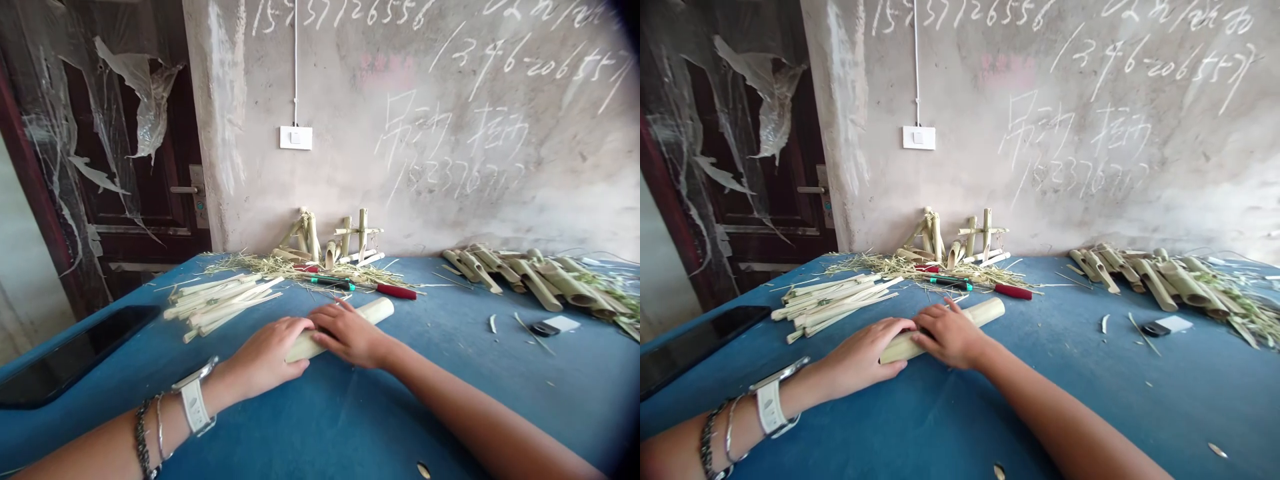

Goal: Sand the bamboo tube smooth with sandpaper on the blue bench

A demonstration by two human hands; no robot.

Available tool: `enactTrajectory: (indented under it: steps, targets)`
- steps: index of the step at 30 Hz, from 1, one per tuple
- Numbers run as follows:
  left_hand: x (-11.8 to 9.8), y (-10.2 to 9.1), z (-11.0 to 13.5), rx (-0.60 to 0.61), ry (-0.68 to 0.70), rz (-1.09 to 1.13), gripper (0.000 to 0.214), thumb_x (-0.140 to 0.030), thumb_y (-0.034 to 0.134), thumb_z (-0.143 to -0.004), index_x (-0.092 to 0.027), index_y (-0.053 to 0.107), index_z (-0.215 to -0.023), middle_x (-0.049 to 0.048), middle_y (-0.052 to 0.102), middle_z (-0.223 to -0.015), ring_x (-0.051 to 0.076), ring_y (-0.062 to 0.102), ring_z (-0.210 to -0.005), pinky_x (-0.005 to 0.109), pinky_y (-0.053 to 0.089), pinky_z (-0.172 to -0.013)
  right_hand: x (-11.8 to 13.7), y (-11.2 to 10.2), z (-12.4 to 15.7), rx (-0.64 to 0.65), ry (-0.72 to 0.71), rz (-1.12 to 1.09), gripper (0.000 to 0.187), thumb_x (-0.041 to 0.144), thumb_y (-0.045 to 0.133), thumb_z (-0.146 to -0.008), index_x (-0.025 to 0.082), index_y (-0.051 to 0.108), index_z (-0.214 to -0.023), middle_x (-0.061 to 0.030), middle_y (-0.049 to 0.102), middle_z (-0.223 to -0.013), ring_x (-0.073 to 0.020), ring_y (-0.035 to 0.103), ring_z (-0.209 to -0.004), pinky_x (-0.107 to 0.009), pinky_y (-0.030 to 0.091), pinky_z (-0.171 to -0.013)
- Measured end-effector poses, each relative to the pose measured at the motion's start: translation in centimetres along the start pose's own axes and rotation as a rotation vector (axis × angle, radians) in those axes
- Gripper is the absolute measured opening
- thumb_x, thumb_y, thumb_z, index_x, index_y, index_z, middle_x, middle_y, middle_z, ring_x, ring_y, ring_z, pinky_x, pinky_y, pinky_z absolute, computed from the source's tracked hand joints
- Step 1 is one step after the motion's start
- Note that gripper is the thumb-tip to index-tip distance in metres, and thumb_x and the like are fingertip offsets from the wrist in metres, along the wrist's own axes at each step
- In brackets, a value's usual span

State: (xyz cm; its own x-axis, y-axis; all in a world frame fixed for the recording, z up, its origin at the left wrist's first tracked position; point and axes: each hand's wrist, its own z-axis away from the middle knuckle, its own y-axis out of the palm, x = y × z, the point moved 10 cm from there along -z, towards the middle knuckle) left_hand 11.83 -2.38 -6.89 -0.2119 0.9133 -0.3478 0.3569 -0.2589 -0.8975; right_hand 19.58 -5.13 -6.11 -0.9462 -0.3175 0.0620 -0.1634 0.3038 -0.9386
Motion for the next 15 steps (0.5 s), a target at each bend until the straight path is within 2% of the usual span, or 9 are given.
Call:
enactTrajectory:
  steps: [2, 4, 5, 6, 8, 10, 11, 13, 15]
  targets:
    - [0.2, -0.1, 0.0, 0.0, -0.018, 0.002, 0.042, -0.024, 0.055, -0.076, -0.024, 0.047, -0.117, 0.0045, 0.055, -0.119, 0.023, 0.052, -0.105, 0.036, 0.04, -0.09, -2.7, -0.4, 0.4, -0.012, 0.143, 0.054, 0.033, 0.037, 0.032, -0.097, 0.022, 0.058, -0.111, -0.0061, 0.062, -0.109, -0.0228, 0.052, -0.106, -0.05, 0.024, -0.102]
    - [0.4, -0.2, 0.0, 0.01, -0.032, 0.006, 0.043, -0.025, 0.055, -0.076, -0.025, 0.047, -0.118, 0.004, 0.054, -0.12, 0.023, 0.052, -0.105, 0.036, 0.041, -0.09, -5.3, -1.0, 1.0, -0.045, 0.284, 0.098, 0.038, 0.034, 0.028, -0.097, 0.017, 0.06, -0.106, -0.0112, 0.062, -0.105, -0.0269, 0.053, -0.103, -0.053, 0.03, -0.095]
    - [0.4, -0.2, 0.0, 0.017, -0.039, 0.008, 0.043, -0.025, 0.055, -0.075, -0.025, 0.047, -0.118, 0.0039, 0.054, -0.12, 0.023, 0.053, -0.105, 0.036, 0.041, -0.089, -5.7, -1.1, 1.2, -0.058, 0.313, 0.104, 0.04, 0.034, 0.026, -0.097, 0.015, 0.061, -0.104, -0.0131, 0.062, -0.104, -0.028, 0.054, -0.102, -0.052, 0.033, -0.092]
    - [0.5, -0.2, -0.1, 0.024, -0.044, 0.01, 0.044, -0.025, 0.055, -0.075, -0.025, 0.047, -0.118, 0.0037, 0.054, -0.12, 0.023, 0.053, -0.104, 0.035, 0.041, -0.089, -5.5, -1.0, 1.1, -0.06, 0.309, 0.1, 0.04, 0.034, 0.026, -0.097, 0.015, 0.06, -0.104, -0.0132, 0.062, -0.103, -0.0275, 0.054, -0.101, -0.05, 0.035, -0.091]
    - [0.6, -0.1, -0.1, 0.026, -0.048, 0.012, 0.044, -0.024, 0.056, -0.074, -0.025, 0.048, -0.117, 0.0032, 0.055, -0.118, 0.022, 0.053, -0.103, 0.034, 0.041, -0.087, -3.3, -0.6, 0.6, -0.033, 0.212, 0.064, 0.037, 0.038, 0.029, -0.097, 0.019, 0.059, -0.106, -0.0086, 0.063, -0.102, -0.0232, 0.055, -0.099, -0.045, 0.035, -0.094]
    - [0.6, -0.2, -0.1, 0.016, -0.05, 0.006, 0.044, -0.024, 0.057, -0.073, -0.024, 0.048, -0.117, 0.0032, 0.055, -0.117, 0.022, 0.053, -0.103, 0.034, 0.041, -0.088, -0.7, 0.0, 0.1, 0.013, 0.065, 0.009, 0.033, 0.041, 0.034, -0.096, 0.022, 0.057, -0.11, -0.0039, 0.063, -0.103, -0.0191, 0.054, -0.1, -0.043, 0.029, -0.101]
    - [0.7, -0.2, 0.0, 0.011, -0.056, 0.001, 0.044, -0.025, 0.056, -0.074, -0.024, 0.048, -0.117, 0.0034, 0.055, -0.117, 0.022, 0.053, -0.103, 0.035, 0.041, -0.088, -0.3, 0.1, 0.1, 0.03, 0.035, -0.004, 0.032, 0.041, 0.035, -0.096, 0.024, 0.056, -0.111, -0.0026, 0.062, -0.104, -0.0183, 0.054, -0.101, -0.044, 0.025, -0.104]
    - [1.0, -0.2, 0.0, 0.013, -0.084, -0.007, 0.043, -0.027, 0.054, -0.077, -0.025, 0.047, -0.12, 0.0035, 0.055, -0.119, 0.023, 0.054, -0.104, 0.036, 0.041, -0.088, -2.2, -0.1, 0.4, 0.03, 0.12, 0.013, 0.033, 0.04, 0.032, -0.097, 0.024, 0.058, -0.109, -0.0032, 0.062, -0.106, -0.0203, 0.052, -0.105, -0.05, 0.017, -0.106]
    - [1.4, -0.2, 0.1, 0.031, -0.124, -0.003, 0.043, -0.03, 0.05, -0.08, -0.026, 0.046, -0.122, 0.0036, 0.054, -0.121, 0.024, 0.054, -0.104, 0.037, 0.042, -0.089, -5.6, -0.6, 1.2, -0.002, 0.301, 0.067, 0.038, 0.038, 0.027, -0.098, 0.021, 0.061, -0.103, -0.0076, 0.062, -0.104, -0.0255, 0.052, -0.105, -0.058, 0.019, -0.102]
